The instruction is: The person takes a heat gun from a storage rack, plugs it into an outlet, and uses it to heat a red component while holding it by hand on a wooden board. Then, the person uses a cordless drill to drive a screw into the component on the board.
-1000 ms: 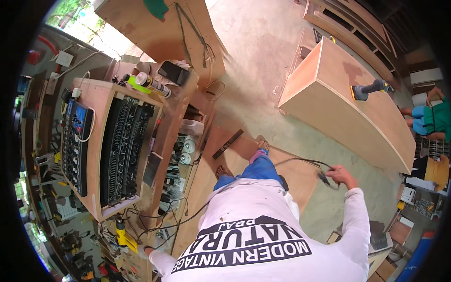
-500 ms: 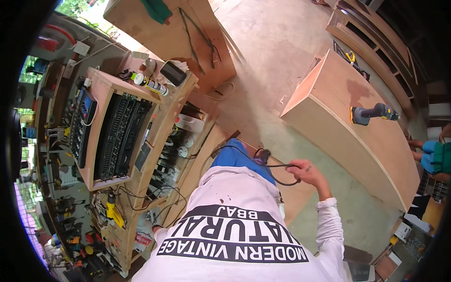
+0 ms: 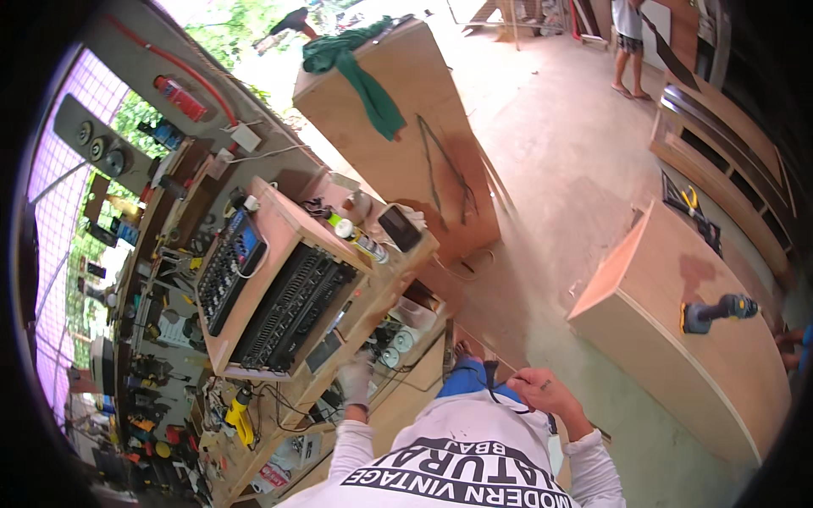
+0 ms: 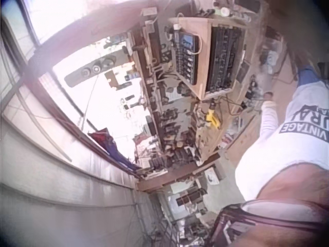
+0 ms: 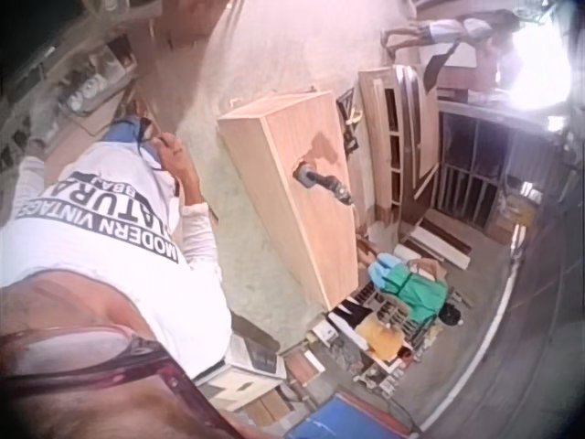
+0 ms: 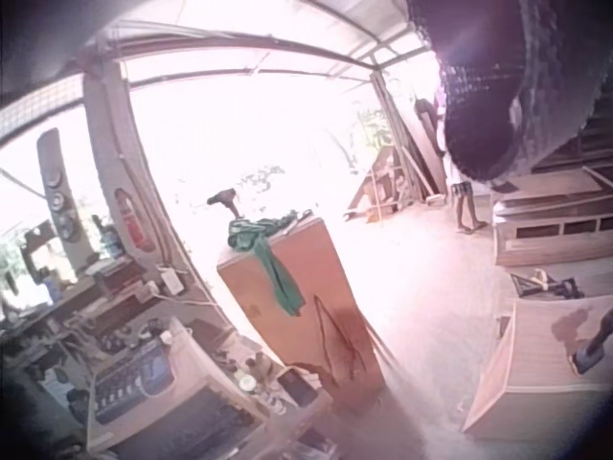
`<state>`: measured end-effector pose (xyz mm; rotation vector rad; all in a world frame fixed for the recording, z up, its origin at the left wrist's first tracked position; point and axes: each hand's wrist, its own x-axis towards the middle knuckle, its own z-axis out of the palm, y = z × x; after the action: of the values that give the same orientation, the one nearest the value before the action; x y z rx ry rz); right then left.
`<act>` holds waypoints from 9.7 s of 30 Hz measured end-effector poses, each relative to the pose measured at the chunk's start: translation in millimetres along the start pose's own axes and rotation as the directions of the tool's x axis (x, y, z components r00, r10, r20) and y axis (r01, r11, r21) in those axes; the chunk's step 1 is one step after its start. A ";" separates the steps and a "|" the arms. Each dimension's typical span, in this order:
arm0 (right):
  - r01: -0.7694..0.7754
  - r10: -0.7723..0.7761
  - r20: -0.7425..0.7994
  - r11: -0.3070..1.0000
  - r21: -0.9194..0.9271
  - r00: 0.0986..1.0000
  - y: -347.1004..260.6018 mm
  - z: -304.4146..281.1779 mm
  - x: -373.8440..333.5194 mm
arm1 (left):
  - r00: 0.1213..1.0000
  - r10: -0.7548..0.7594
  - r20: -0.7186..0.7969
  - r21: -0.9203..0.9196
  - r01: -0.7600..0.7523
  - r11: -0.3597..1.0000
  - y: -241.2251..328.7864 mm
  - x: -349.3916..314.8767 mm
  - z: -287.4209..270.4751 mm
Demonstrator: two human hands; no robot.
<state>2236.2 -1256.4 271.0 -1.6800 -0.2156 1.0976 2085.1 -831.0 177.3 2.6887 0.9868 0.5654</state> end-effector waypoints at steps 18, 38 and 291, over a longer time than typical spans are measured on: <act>0.284 -0.625 0.394 0.711 0.643 0.674 -141.3 15.5 65.7 | 0.723 0.683 0.105 -0.737 -0.404 0.542 220.0 90.0 -32.8; 0.374 -0.416 0.070 0.715 -0.591 0.907 -111.4 57.7 170.9 | 0.087 0.249 0.965 -0.258 0.515 0.817 168.9 190.4 9.4; 0.766 0.043 0.854 0.420 -0.487 0.519 228.6 496.8 209.6 | 0.083 -0.871 0.484 -0.066 0.996 0.058 -10.2 -696.4 -23.0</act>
<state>1900.6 -890.6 -39.8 -1.6025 -1.9960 1.3334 1581.9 -1279.6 1.2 1.0875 1.9525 -0.0429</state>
